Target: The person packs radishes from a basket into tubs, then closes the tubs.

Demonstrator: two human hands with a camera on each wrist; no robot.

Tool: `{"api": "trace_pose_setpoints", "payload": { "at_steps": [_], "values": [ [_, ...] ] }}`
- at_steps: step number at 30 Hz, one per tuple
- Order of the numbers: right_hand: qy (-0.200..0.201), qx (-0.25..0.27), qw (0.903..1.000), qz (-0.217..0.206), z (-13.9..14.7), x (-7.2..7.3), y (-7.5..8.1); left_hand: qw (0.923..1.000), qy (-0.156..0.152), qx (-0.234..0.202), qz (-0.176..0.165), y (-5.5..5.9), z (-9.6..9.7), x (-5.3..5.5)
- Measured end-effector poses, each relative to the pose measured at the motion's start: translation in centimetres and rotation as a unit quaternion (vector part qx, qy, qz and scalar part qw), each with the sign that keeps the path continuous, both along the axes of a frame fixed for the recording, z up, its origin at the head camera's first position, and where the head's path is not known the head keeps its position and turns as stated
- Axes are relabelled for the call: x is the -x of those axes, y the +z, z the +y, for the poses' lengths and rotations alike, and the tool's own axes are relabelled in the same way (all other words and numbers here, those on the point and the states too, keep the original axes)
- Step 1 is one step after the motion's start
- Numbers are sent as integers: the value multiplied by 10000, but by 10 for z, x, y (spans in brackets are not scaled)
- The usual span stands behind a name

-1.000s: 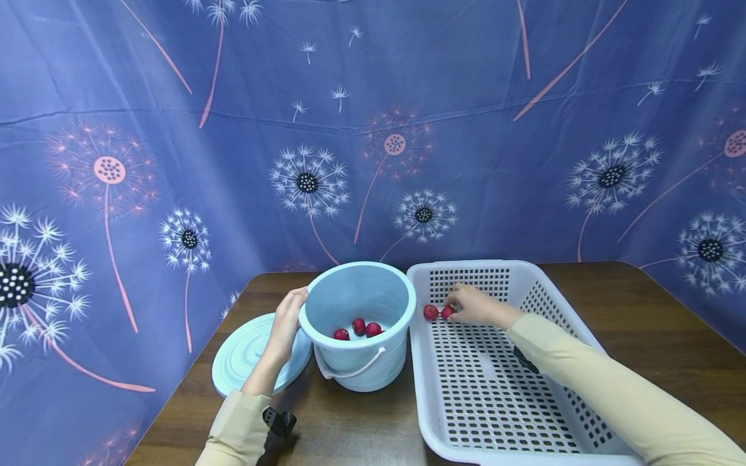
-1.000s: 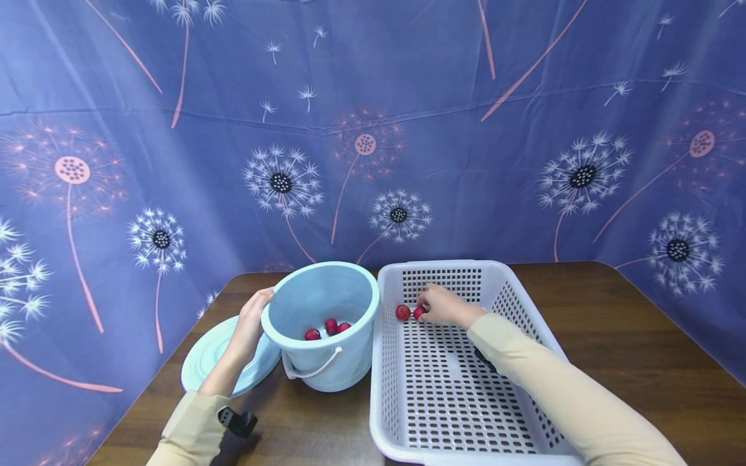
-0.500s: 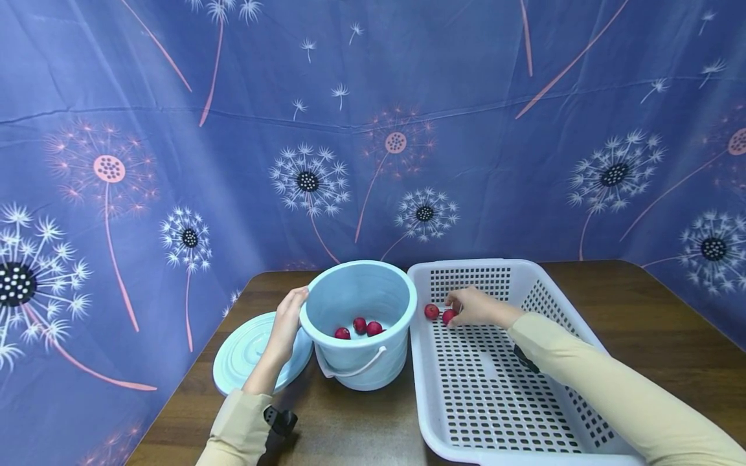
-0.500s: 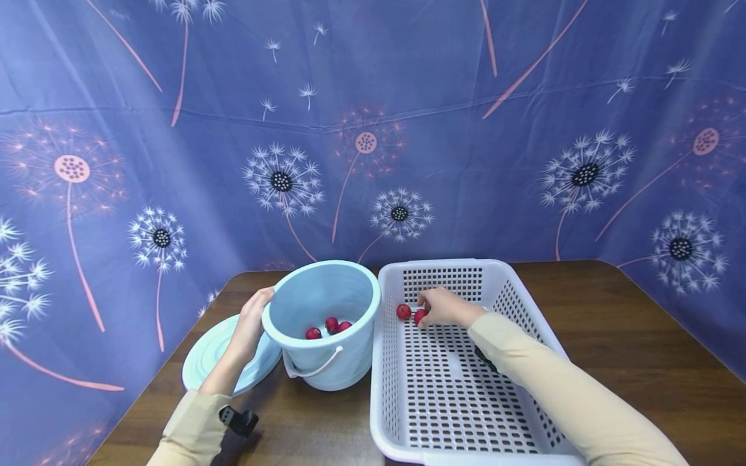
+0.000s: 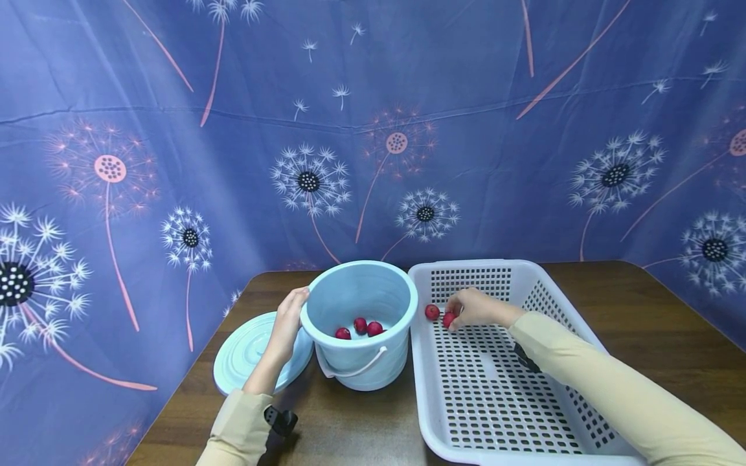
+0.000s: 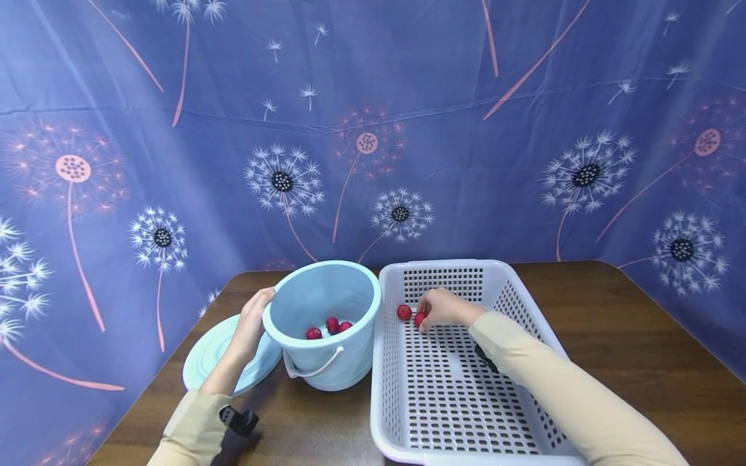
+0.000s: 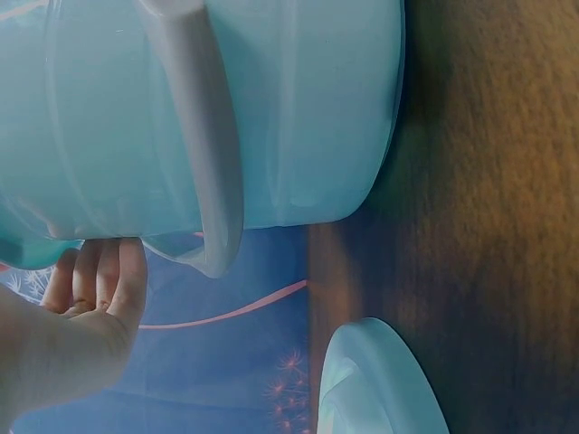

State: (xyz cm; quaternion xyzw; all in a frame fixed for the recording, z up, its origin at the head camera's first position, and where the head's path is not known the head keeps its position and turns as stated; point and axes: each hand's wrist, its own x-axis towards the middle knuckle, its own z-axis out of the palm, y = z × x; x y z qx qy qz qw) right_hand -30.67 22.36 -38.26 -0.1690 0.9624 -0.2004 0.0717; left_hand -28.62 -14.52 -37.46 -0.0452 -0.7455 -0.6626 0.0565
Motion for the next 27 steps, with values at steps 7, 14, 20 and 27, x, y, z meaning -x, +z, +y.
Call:
{"api": "trace_pose_setpoints", "payload": {
  "at_steps": [7, 14, 20, 27],
  "values": [
    [12, 29, 9999, 142, 3, 0, 6, 10000, -54, 2, -34, -1, -1, 0],
    [12, 152, 9996, 249, 5, 1, 16, 10000, -56, 10, 11, -3, -1, 0],
    [56, 199, 9993, 324, 7, 2, 25, 9998, -165, -75, 131, -1, -2, 2],
    [196, 302, 9981, 501, 8, 0, 38, 9996, -195, -52, 192, 0, -2, 3]
  ]
}}
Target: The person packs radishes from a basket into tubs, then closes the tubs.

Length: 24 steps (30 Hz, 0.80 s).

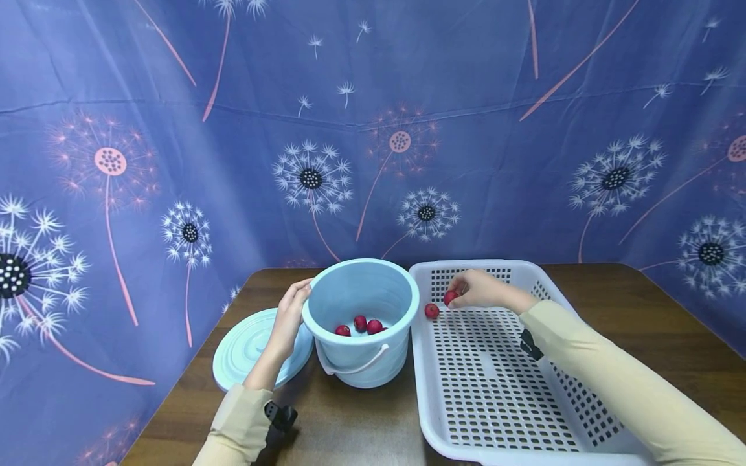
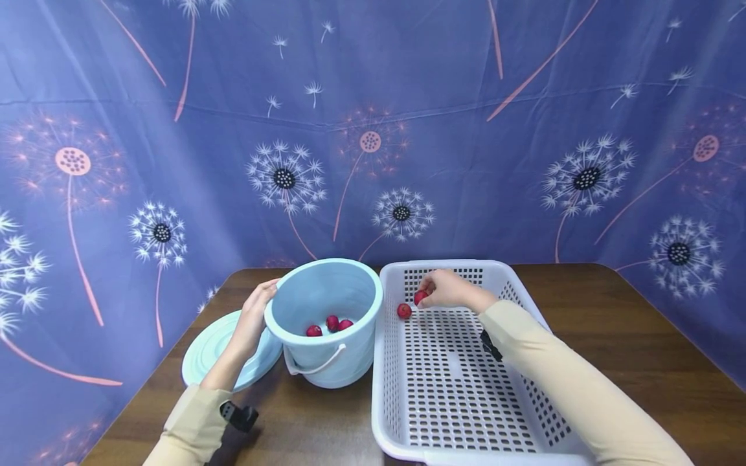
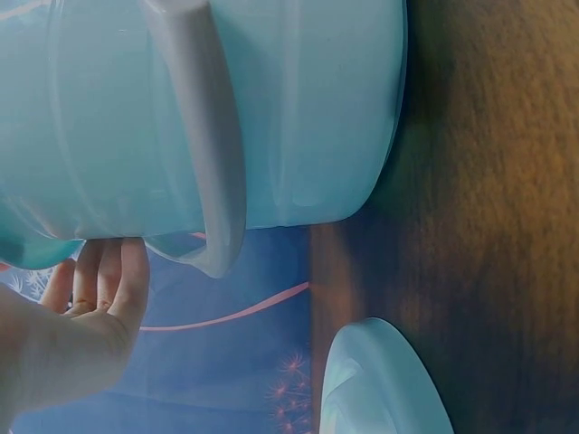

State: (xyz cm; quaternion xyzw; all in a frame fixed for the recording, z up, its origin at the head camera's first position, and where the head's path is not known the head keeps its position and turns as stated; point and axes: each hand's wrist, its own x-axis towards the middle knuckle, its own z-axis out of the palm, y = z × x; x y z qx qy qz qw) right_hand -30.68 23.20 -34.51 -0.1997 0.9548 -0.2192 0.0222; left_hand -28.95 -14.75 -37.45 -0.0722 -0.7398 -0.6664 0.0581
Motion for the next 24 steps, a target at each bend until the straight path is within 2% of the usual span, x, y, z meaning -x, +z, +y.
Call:
{"api": "trace_pose_setpoints", "payload": {
  "at_steps": [9, 15, 24],
  "values": [
    [3, 279, 9994, 190, -2, -2, 18, 10000, 19, 38, -6, 1, 0, -1],
    [2, 295, 9984, 484, -7, -4, 33, 10000, -3, -3, 22, 1, 0, -1],
    [76, 382, 9968, 695, -23, -7, 50, 9999, -149, -60, -56, 2, -2, -2]
  ]
}}
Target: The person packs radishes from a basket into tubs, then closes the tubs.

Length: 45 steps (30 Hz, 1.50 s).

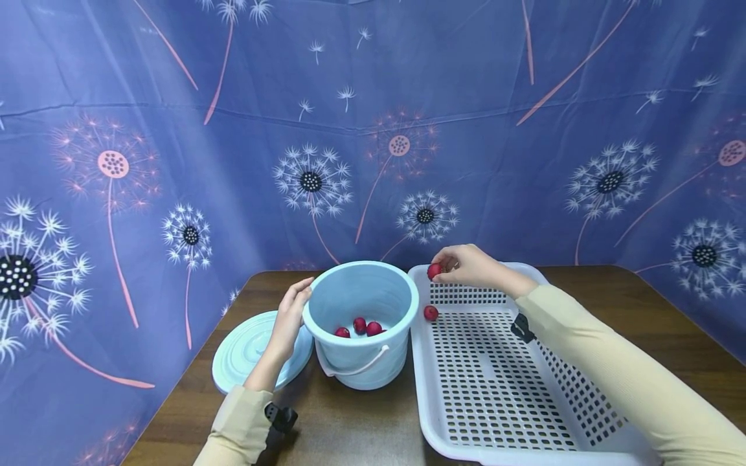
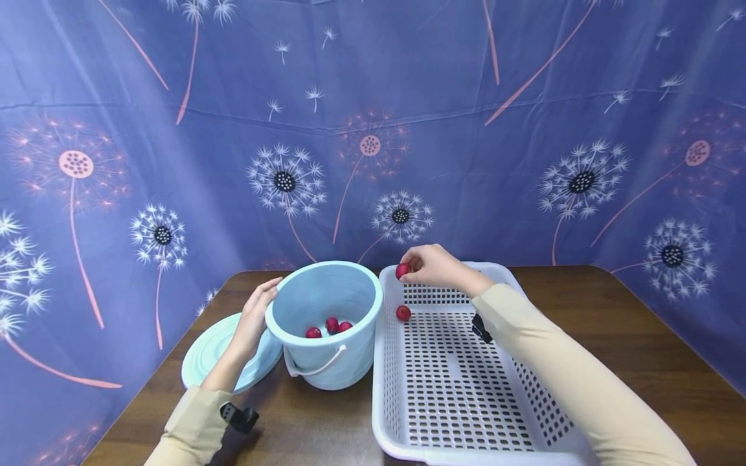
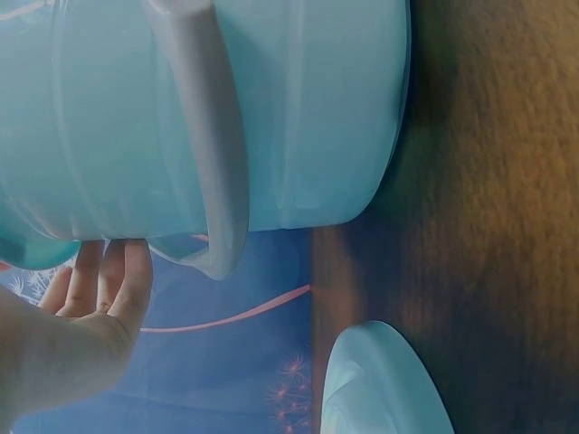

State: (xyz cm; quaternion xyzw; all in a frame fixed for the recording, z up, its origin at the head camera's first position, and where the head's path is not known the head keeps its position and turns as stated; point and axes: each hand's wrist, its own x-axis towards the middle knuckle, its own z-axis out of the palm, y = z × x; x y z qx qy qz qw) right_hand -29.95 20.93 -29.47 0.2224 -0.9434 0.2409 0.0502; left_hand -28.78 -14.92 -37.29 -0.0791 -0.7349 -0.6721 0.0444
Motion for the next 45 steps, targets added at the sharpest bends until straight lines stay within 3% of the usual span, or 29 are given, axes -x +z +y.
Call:
{"api": "trace_pose_setpoints", "payload": {
  "at_steps": [8, 21, 45],
  "values": [
    [233, 171, 9995, 118, -20, 2, 11, 10000, 42, -38, -50, 2, 0, -1],
    [575, 361, 9966, 458, -49, 5, 16, 10000, 67, 0, 23, 0, 1, 1],
    [1057, 643, 9909, 528, -93, 17, 3, 9999, 151, 1, 49, -1, 1, 2]
  ]
}}
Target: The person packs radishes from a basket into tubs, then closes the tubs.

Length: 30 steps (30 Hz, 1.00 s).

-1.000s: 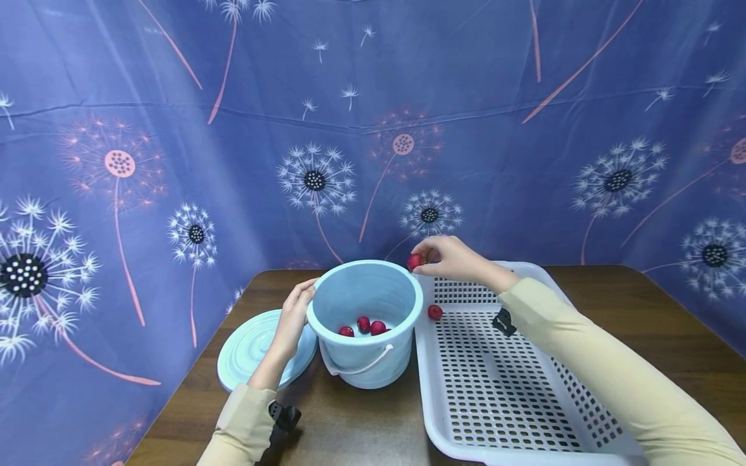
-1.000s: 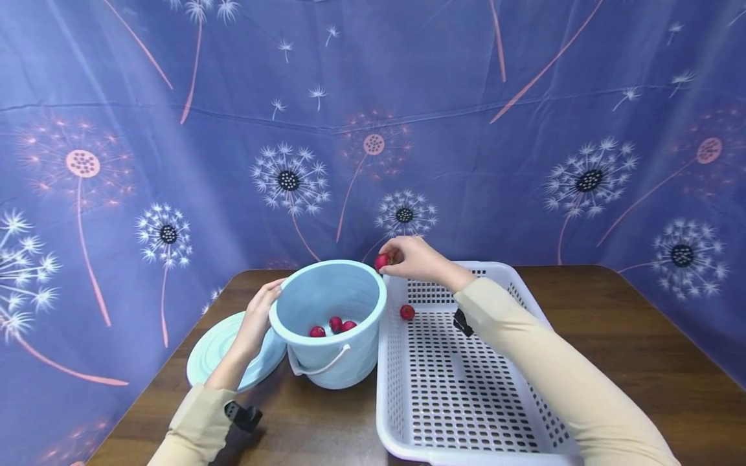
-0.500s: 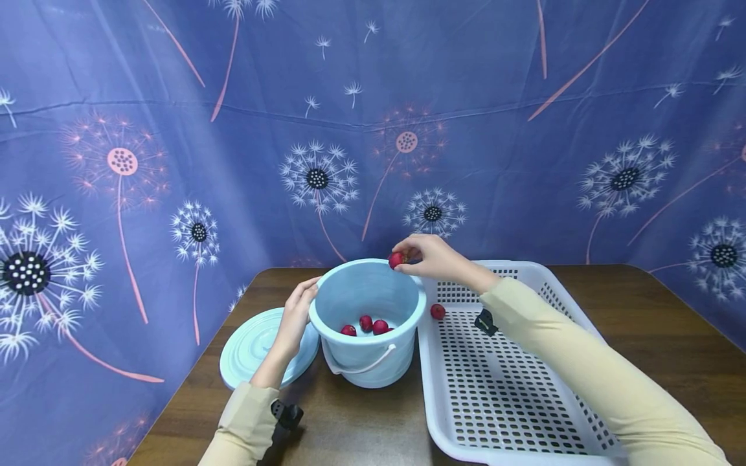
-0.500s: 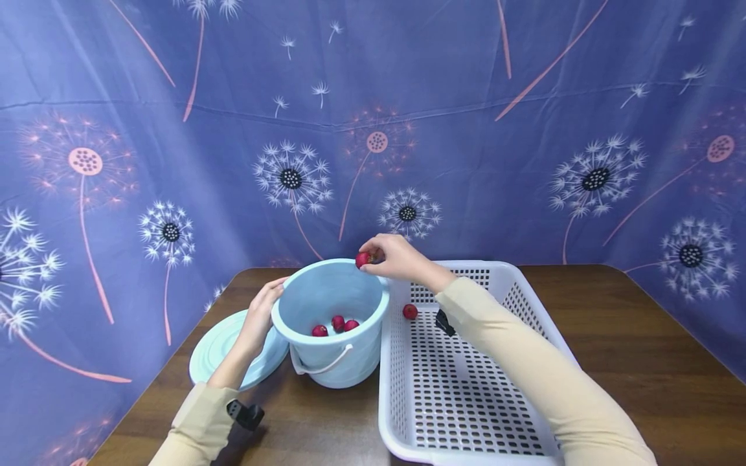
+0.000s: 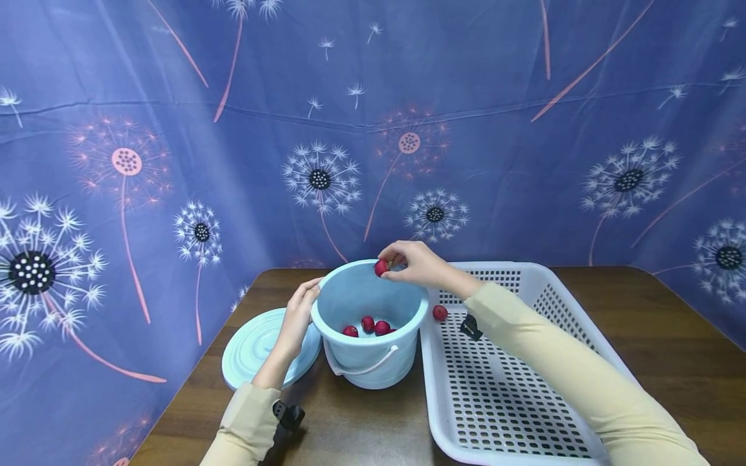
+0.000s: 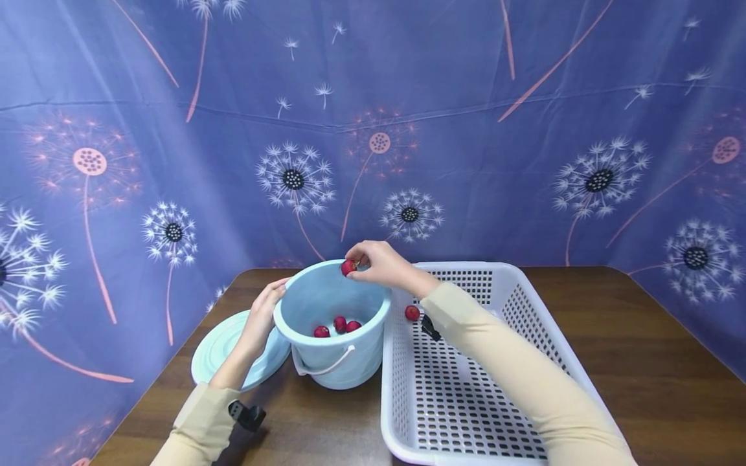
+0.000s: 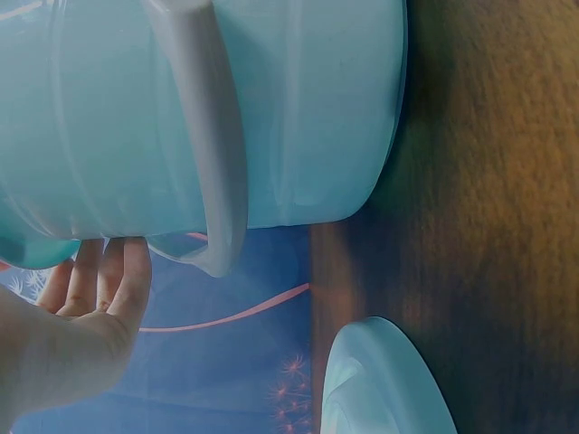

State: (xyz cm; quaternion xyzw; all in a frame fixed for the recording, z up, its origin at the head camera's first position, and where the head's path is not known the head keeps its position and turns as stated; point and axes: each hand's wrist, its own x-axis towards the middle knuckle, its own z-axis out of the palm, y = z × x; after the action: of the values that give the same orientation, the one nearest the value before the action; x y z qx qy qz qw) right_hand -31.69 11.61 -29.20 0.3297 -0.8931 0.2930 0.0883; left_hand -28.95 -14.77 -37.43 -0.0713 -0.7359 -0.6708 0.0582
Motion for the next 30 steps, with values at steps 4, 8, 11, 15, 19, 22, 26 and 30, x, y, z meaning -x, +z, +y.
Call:
{"api": "trace_pose_setpoints", "payload": {
  "at_steps": [4, 8, 11, 15, 19, 22, 26, 30],
  "values": [
    [153, 118, 9998, -50, -6, 1, -3, 10000, 30, -5, -7, 0, 0, 0],
    [312, 202, 9992, -130, -12, 2, -5, 10000, 55, 3, 4, 0, 1, -1],
    [414, 177, 9989, -153, -17, 2, -6, 10000, 58, -12, -9, 0, 1, 0],
    [480, 114, 9986, -168, -21, 3, -8, 10000, 33, -12, -27, 0, 0, 0],
    [491, 66, 9986, -196, -25, 4, -10, 10000, 9, -19, -26, 1, 0, 0],
    [537, 19, 9983, -215, -28, 5, -13, 10000, 15, -27, -19, 1, 0, 0],
    [630, -16, 9978, -185, -33, 7, -16, 10000, 32, -14, -9, 0, 1, 1],
    [629, -76, 9978, -188, -38, 8, -19, 10000, 30, -15, -2, -1, 0, 1]
  ]
}}
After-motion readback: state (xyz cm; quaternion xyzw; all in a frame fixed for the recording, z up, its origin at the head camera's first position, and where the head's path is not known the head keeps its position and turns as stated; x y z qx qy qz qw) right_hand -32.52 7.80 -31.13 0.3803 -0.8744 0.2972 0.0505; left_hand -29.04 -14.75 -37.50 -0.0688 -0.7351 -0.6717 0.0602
